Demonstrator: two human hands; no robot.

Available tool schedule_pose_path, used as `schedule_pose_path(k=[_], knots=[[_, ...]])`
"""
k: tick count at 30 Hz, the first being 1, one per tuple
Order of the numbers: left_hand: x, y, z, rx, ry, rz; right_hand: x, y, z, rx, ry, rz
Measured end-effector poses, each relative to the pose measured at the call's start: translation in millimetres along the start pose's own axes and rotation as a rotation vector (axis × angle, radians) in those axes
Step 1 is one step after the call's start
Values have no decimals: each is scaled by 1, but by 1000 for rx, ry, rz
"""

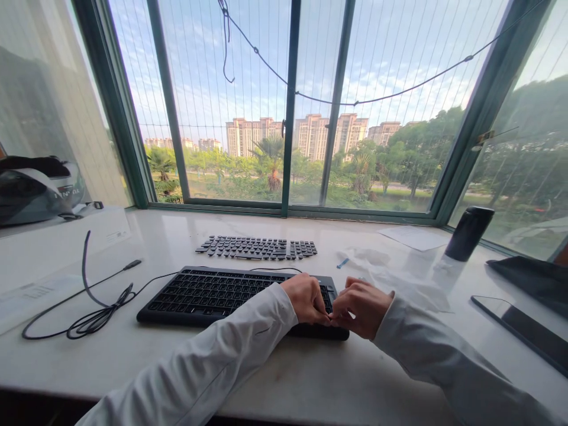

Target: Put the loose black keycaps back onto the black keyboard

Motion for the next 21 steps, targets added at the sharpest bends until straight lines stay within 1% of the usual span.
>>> schedule_pose_path(k=[5,9,12,17,21], knots=[[-3,1,1,-10,-12,-5,-6,2,-1,-11,-41,5],[-2,1,3,-10,-11,-12,-8,3,3,-6,-66,118],[-1,2,4,-10,-23,-41,-6,2,8,-50,-60,173],[2,1,4,-3,14,-46,-4,0,9,-67,-85,183],[5,1,6,-18,39,-34,-9,0,6,-84,-91,170]])
Point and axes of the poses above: each hand's wrist, its own y-axis away from the middle knuckle, its own z-axis out of the back of the hand, x = y × z, the point moved 2 cm from there along -y, towards the middle knuckle, and after that the axes turned 3 degrees about z, right-handed, at the moved point
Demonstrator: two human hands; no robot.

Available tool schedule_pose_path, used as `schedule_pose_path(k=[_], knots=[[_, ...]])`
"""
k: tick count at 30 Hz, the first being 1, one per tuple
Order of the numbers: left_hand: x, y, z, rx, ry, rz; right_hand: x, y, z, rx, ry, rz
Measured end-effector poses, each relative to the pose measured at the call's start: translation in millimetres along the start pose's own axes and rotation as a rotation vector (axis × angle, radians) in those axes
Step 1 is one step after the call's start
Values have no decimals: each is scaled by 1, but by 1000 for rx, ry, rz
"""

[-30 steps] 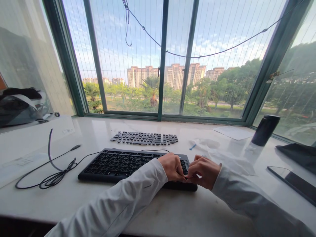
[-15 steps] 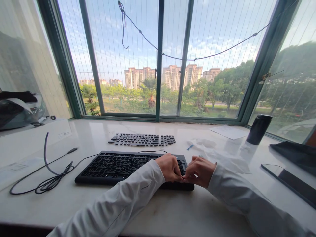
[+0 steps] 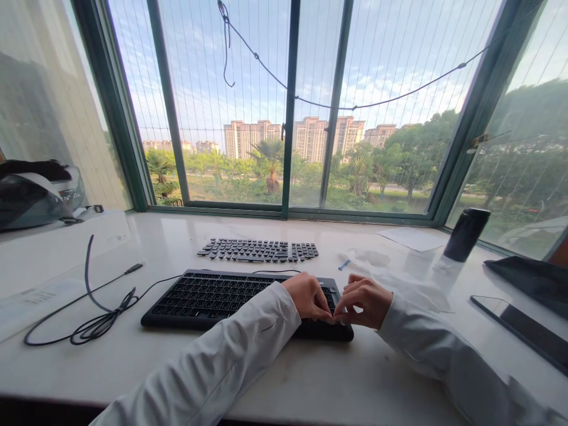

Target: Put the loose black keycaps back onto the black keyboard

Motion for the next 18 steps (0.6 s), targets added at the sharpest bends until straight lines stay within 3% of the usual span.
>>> schedule_pose_path(k=[4,9,14,18], knots=[[6,-3,4,-87,-82,18,-6,2,-2,36,-10,-12],[18,-9,7,-344,-425,135,-13,6,-2,-56,1,-96],[21,-11,5,-428,-559,202,-37,15,0,-308,121,-371],[20,-9,7,-425,-631,238,-62,18,-2,-341,262,-579]])
Point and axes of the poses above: each hand's wrist, its own y-axis away from the middle knuckle, its own z-axis out of the back of the hand, x = y × z, the point moved 2 cm from there along -y, towards the middle knuckle, and after that the axes turned 3 degrees about z, right-handed, at the moved point
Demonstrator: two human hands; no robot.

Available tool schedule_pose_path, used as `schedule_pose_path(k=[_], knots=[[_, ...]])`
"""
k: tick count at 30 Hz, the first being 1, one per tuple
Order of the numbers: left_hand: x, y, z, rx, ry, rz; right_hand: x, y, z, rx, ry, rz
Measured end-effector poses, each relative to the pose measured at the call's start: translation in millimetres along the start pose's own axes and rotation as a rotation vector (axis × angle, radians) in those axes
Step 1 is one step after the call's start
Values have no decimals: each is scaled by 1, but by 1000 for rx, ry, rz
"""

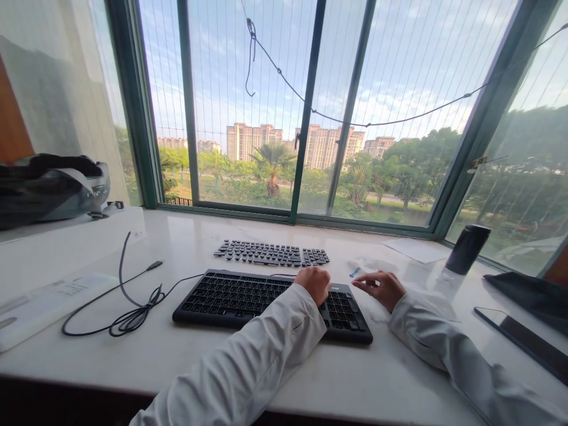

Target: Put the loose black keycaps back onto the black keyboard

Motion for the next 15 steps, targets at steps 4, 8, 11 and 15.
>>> schedule_pose_path(k=[4,8,11,15], knots=[[1,0,1,-8,-5,10,-10,-25,-9,102,195,-66],[2,1,2,-22,12,18,-11,-63,-20,222,380,-38],[4,1,2,-23,18,27,-12,-88,-34,266,506,22],[5,0,3,-27,13,27,-15,-106,-56,340,572,59]])
Point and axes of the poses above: each hand's wrist, its own y-axis away from the middle knuckle, its own z-axis out of the back of the hand, x = y × z, the point moved 2 cm from there along -y, towards the middle knuckle, and after that the axes turned 3 degrees about z, right-handed, at the moved point
